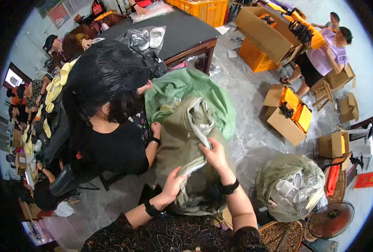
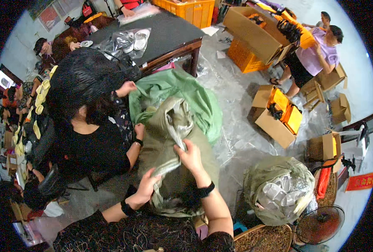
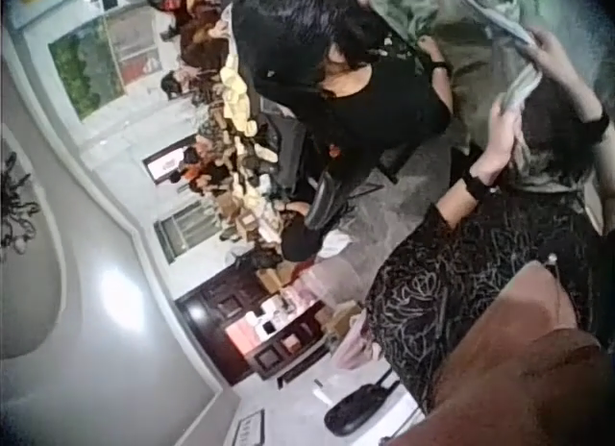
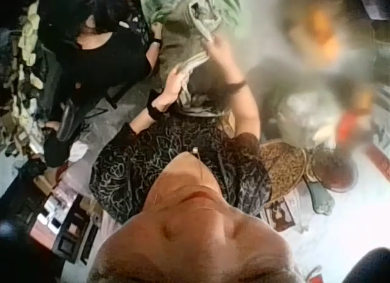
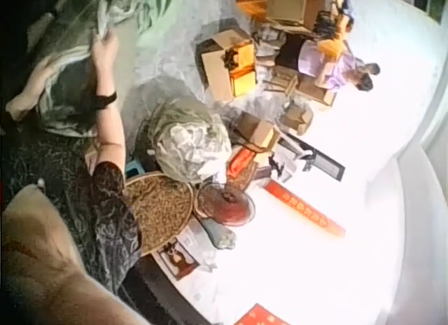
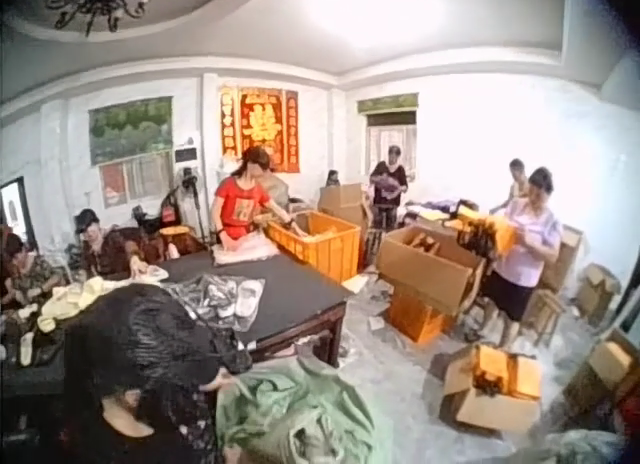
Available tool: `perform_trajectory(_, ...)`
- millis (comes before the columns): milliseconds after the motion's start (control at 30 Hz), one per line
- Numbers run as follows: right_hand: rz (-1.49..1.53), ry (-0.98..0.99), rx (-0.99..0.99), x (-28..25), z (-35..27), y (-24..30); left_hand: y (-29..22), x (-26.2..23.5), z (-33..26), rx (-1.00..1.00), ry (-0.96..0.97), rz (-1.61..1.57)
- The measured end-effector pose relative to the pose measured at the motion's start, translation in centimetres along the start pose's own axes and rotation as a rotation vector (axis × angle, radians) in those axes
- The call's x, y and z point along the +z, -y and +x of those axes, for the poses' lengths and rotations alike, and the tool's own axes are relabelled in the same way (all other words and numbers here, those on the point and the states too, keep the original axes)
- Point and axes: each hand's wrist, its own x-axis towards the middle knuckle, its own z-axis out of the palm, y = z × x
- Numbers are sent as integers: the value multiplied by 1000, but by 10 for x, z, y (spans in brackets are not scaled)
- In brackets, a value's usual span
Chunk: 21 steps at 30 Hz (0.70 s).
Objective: Packaging finished sandals into plastic bags and moving bags to a sorting area.
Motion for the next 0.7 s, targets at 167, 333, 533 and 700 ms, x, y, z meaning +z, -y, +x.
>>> perform_trajectory(167,-185,145,-61,8,37,19,-15,9,19,91,-153,-189)
perform_trajectory(333,-358,284,-94,22,72,-12,-2,-5,47,110,-1,-353)
perform_trajectory(533,-278,288,-112,5,98,-43,9,13,90,-20,30,-364)
perform_trajectory(700,-169,368,33,-40,99,-59,33,55,133,-57,-21,-419)
